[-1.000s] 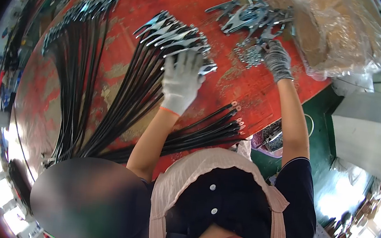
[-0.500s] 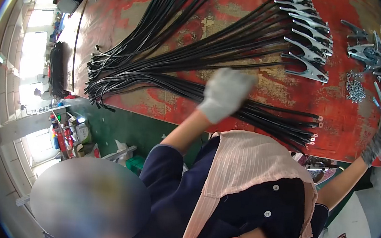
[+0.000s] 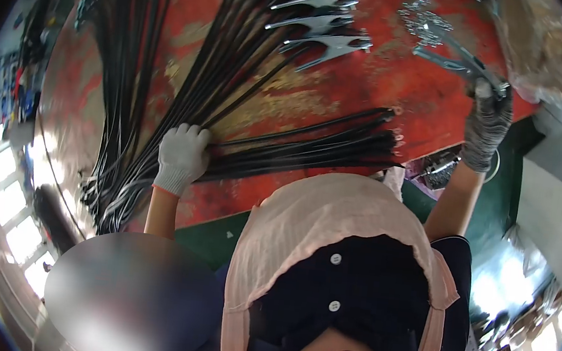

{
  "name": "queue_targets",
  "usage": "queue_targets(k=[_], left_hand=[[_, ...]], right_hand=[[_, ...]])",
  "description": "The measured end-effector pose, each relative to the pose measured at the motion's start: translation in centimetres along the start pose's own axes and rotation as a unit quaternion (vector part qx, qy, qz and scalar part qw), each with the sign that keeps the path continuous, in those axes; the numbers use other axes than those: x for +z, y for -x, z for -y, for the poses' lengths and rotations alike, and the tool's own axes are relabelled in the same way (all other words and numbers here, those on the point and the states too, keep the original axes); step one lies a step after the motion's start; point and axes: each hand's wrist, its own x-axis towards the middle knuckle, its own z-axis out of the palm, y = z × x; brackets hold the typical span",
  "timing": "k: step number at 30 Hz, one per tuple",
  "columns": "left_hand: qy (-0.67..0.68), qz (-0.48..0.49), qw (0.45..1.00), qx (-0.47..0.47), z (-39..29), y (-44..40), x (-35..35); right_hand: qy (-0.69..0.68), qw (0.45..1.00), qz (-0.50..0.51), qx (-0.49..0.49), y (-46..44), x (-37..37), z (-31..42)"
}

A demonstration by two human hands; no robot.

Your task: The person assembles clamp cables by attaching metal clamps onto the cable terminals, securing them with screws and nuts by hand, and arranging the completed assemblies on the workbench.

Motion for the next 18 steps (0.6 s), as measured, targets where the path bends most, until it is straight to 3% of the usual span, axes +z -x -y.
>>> queue_targets(k=[3, 5, 7, 10, 13, 16, 17, 18], left_hand=[[0.137, -0.001, 0.991, -0.002, -2.7, -2.7, -1.6], [0.315, -0.055, 0.947, 0.011, -6.2, -5.3, -3.7], [0.375, -0.036, 0.924, 0.062, -9.2, -8.8, -5.7], [0.613, 0.246, 0.751, 0.005, -11.7, -13.5, -10.3], [0.644, 0.180, 0.729, 0.143, -12.2, -15.3, -9.2], [0.723, 0.074, 0.682, 0.086, -13.9, -14.4, -8.5], [0.726, 0.065, 0.684, 0.030, -14.5, -14.0, -9.0], [0.701, 0.045, 0.710, 0.046, -14.6, -13.8, -8.8]], right_hand=[[-0.047, 0.997, -0.019, 0.056, 1.8, -1.0, 0.7], [-0.068, 0.993, -0.034, 0.084, 2.8, -1.2, 1.1], [-0.058, 0.994, 0.004, 0.093, 3.4, -0.9, 1.5], [-0.096, 0.990, 0.040, 0.100, 4.2, -1.1, 1.8], [-0.179, 0.978, 0.015, 0.107, 5.4, -1.9, 1.7], [-0.267, 0.953, 0.045, 0.137, 6.4, -3.2, 1.2], [-0.287, 0.939, 0.070, 0.176, 6.8, -4.0, 0.8], [-0.254, 0.946, 0.100, 0.172, 6.9, -4.0, 0.9]])
